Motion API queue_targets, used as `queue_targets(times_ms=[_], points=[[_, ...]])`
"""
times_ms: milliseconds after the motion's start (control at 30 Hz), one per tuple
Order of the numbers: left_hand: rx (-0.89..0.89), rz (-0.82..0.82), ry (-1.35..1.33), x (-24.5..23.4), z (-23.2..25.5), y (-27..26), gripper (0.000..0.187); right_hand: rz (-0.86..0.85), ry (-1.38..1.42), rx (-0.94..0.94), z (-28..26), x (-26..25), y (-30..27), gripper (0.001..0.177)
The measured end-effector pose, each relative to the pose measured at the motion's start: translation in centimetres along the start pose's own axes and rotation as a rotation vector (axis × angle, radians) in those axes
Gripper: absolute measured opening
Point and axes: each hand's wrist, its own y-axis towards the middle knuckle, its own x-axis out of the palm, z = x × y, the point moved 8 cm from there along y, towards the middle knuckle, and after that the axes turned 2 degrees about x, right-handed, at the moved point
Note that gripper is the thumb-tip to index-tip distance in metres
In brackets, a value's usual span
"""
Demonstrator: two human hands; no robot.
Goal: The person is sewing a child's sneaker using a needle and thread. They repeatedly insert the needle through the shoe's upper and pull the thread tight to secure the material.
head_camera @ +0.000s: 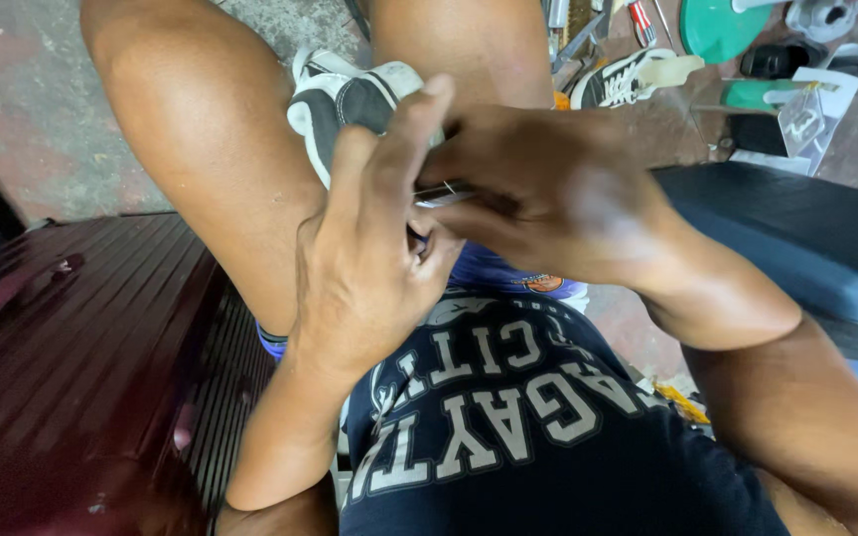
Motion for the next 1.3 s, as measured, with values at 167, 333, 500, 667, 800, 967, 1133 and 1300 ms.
queue_targets(times_ms=[167, 333, 500, 667, 800, 967, 1133, 1300], points=[[0.015, 0.053, -0.080, -0.3, 0.0, -0.1, 0.091, 0.067, -0.494, -0.080, 1.3, -1.3, 0.2, 0.016], [-0.055, 0.005, -0.064, -0.1, -0.3, 0.0, 0.091, 0.098, -0.548, 0.235, 6.4, -6.4, -3.5, 0.016], [-0.020, 0.010, -0.147, -0.2, -0.1, 0.1, 0.089, 0.085, -0.472, 0.308, 7.3, -5.6, -5.3, 0.024], [0.009, 0.030, -0.199, -0.3, -0.1, 0.2, 0.087, 0.063, -0.375, 0.304, 5.8, -3.8, -4.3, 0.032], [-0.017, 0.024, -0.201, -0.3, -0.3, -0.2, 0.084, 0.023, -0.389, 0.016, 2.7, 0.3, -3.1, 0.039], [-0.061, 0.223, -0.182, -2.3, -0.2, -1.2, 0.043, 0.072, 0.207, 0.016, 2.7, 0.7, -2.7, 0.034], [-0.247, 0.302, 0.012, -4.3, -2.6, -1.5, 0.021, 0.102, 0.552, 0.276, 3.7, -0.9, -1.8, 0.047], [-0.312, -0.005, -0.243, 0.0, -4.9, 0.4, 0.019, 0.123, -0.102, -0.102, 1.8, 1.0, 0.5, 0.069]])
